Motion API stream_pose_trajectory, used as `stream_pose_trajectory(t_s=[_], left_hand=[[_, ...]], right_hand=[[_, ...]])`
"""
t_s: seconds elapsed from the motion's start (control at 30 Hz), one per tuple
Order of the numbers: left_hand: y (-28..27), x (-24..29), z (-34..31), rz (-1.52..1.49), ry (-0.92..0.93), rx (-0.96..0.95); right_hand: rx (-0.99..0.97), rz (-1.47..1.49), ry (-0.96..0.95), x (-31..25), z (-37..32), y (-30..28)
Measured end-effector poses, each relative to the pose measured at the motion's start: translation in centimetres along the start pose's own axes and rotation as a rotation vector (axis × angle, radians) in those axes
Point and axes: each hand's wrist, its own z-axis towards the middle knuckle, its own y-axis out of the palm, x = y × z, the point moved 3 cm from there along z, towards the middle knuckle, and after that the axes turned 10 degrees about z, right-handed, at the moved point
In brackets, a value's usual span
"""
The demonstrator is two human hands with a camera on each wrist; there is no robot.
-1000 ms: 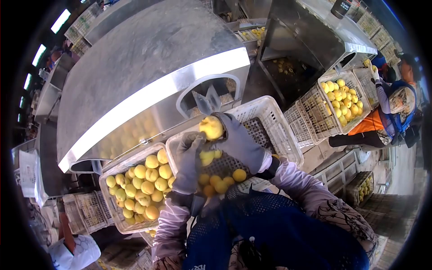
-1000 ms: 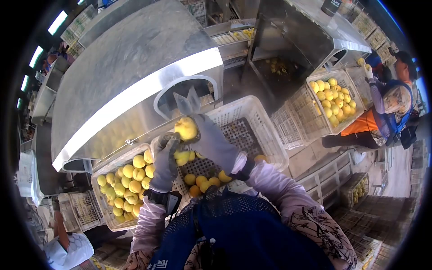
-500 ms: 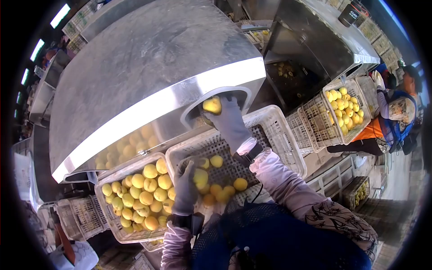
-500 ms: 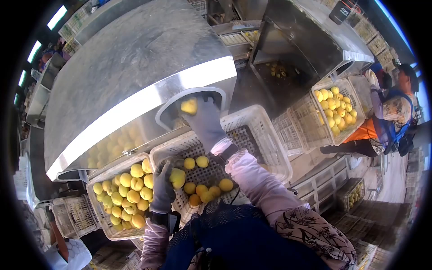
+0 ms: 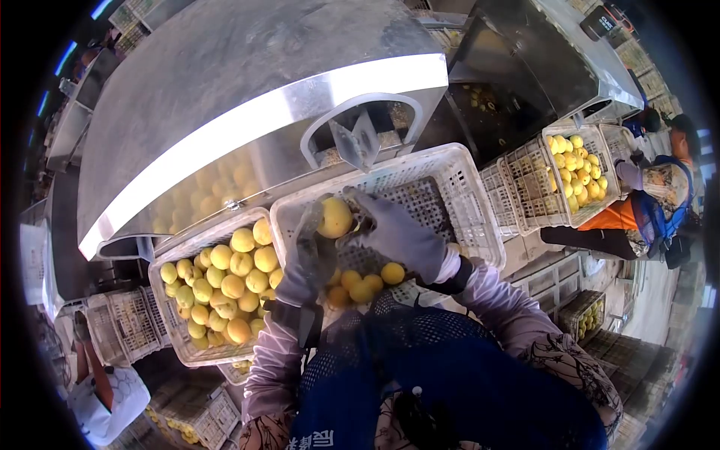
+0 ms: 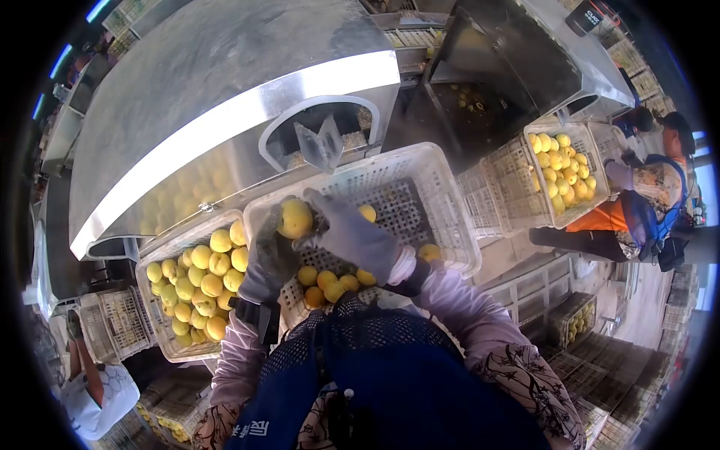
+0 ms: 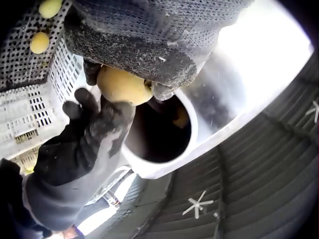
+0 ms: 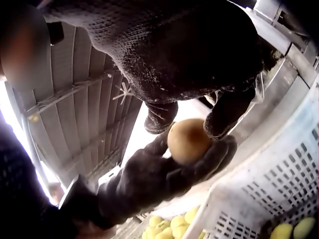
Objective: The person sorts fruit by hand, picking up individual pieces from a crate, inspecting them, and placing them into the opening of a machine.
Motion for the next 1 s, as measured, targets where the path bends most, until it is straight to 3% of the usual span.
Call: stream_pose_trajectory(t_s=[0.03,0.1,0.23,0.3,0.4,0.47,0.53,0.6,0.67,0.83,1.0], left_hand=[[0.6,0.5,0.0,0.001,-0.002,-0.009],[2.5,3.1,-0.4,-0.505,-0.327,-0.038],[3.3,4.2,-0.2,-0.510,-0.295,-0.111],[4.8,6.6,-0.9,-0.320,-0.246,-0.079],[5.8,5.1,-0.1,-0.303,-0.137,-0.023],[5.8,4.7,0.3,-0.311,-0.169,-0.016],[5.7,4.7,0.9,-0.363,-0.122,-0.105],[4.6,2.4,0.6,-0.346,-0.138,-0.100],[3.1,-0.2,-1.0,-0.366,-0.442,-0.024],[0.2,-6.6,-2.8,-0.272,-0.569,0.114],[-0.7,-9.7,-1.1,-0.174,-0.589,0.166]], right_hand=[[0.086,-0.071,-0.112,1.2,-0.3,1.3],[0.186,-0.165,-0.236,2.4,0.0,1.6],[0.267,-0.101,-0.205,1.4,-1.0,0.8],[0.329,-0.256,-0.232,0.5,-1.8,1.4],[0.438,-0.298,-0.244,1.7,-0.5,1.5],[0.435,-0.295,-0.190,2.0,0.6,0.3],[0.446,-0.063,-0.216,2.0,2.3,-1.5],[0.486,-0.100,-0.288,3.0,4.6,-2.7],[0.559,-0.334,-0.350,5.1,7.2,-3.3],[0.531,-0.504,-0.131,5.0,11.7,-4.4],[0.565,-0.277,-0.274,1.8,12.2,-6.4]])
